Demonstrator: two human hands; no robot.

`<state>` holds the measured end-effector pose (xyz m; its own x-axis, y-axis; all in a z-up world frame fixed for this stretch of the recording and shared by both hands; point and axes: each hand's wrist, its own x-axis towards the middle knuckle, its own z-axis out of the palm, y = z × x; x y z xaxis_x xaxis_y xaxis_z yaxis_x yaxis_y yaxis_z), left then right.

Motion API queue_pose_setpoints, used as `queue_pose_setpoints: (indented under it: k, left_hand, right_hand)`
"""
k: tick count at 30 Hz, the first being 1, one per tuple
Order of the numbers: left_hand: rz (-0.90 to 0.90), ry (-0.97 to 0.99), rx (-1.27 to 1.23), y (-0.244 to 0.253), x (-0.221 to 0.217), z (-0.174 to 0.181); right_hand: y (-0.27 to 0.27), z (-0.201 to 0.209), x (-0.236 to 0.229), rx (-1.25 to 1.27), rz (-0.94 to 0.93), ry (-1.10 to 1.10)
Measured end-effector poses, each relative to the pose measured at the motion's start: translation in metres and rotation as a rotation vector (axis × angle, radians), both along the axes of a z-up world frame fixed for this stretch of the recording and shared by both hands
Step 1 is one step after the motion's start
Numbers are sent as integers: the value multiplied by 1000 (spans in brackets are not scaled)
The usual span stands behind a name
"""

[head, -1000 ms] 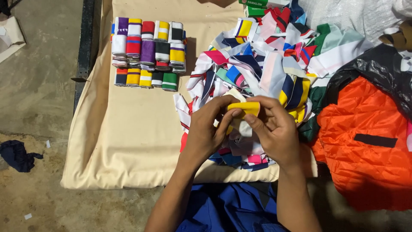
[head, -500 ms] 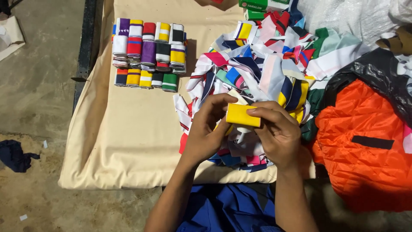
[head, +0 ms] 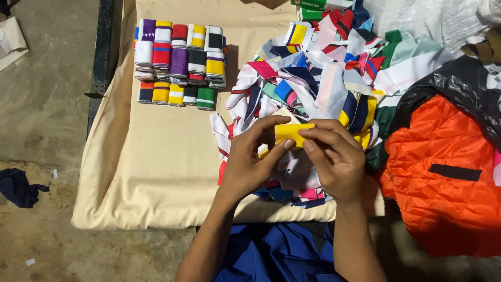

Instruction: Rolling small strips of multi-colored fabric into tight spools and stacking them neatly on a work surface.

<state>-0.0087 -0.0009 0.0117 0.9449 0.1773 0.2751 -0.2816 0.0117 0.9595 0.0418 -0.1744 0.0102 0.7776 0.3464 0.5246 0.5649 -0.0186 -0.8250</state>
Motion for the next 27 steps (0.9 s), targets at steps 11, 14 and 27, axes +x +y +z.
queue_pose_setpoints:
  k: [11,14,27]
  left_hand:
    - [24,-1,197,5,5,-7]
    - [-10,20,124,6,3,-11]
    - [-42,153,-246,11,5,-22]
  right_hand:
    - [3,3,1,-50,27,204]
    - [3,4,4,-64,36,177]
    - [14,-8,2,100,69,288]
